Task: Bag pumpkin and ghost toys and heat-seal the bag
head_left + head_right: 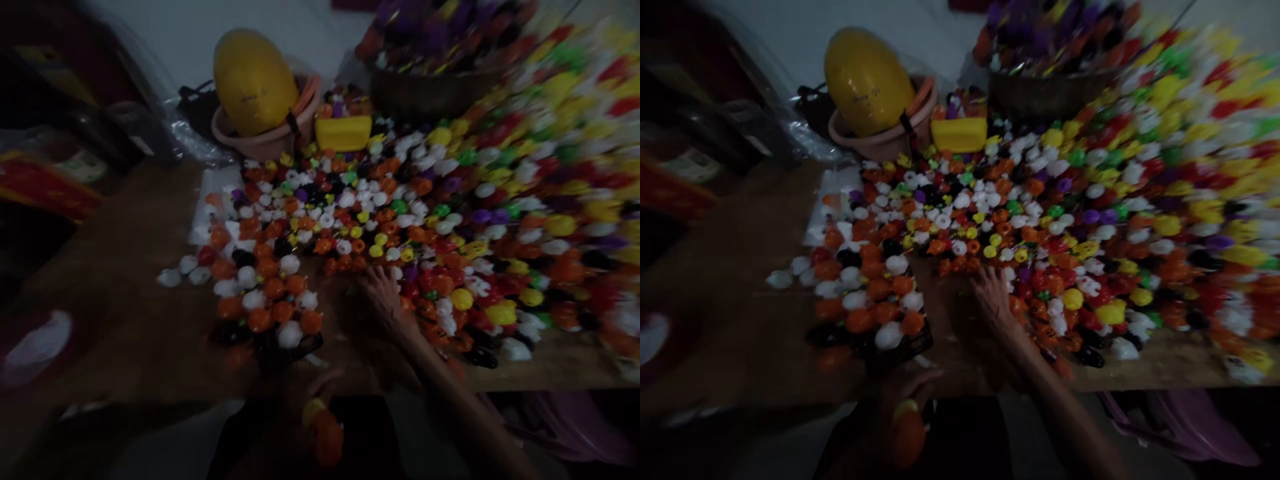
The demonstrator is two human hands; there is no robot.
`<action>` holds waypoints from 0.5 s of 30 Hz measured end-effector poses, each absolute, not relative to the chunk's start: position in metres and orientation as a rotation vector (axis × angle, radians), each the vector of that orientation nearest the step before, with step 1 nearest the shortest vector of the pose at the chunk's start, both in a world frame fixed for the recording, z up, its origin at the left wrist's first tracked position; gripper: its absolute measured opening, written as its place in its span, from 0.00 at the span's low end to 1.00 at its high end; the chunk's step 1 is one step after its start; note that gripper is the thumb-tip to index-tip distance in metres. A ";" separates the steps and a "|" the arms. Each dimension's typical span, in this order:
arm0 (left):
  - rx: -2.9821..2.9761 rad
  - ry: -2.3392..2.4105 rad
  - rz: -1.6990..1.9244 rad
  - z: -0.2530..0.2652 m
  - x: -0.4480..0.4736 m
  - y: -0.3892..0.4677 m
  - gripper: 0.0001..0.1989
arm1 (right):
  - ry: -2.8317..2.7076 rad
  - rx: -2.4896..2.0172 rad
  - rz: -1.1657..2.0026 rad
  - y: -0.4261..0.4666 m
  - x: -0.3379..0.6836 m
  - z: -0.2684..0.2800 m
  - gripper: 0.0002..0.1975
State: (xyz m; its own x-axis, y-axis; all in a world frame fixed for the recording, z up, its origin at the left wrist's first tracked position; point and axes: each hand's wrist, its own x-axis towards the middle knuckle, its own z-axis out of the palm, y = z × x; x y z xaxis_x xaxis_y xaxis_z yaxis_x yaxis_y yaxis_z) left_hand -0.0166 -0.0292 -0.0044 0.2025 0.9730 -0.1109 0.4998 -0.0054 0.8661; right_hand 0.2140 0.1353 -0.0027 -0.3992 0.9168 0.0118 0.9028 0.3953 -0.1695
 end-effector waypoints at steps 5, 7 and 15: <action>1.723 1.237 0.719 0.011 0.014 0.005 0.16 | -2.442 -1.634 0.060 0.145 0.237 0.029 0.15; 1.737 1.216 0.714 0.013 0.023 0.014 0.15 | -2.325 -1.669 -0.104 0.156 0.263 0.052 0.13; 1.710 1.241 0.674 0.012 0.045 0.029 0.15 | -1.858 -1.991 -0.637 0.252 0.356 0.104 0.14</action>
State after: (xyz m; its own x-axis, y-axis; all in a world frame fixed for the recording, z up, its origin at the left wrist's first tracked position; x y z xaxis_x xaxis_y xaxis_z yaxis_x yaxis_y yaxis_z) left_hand 0.0445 0.0288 0.0124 0.3501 0.9340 -0.0712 0.4491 -0.1006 0.8878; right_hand 0.3565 0.2523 0.1038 0.0428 0.8413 0.5389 0.9950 -0.0845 0.0530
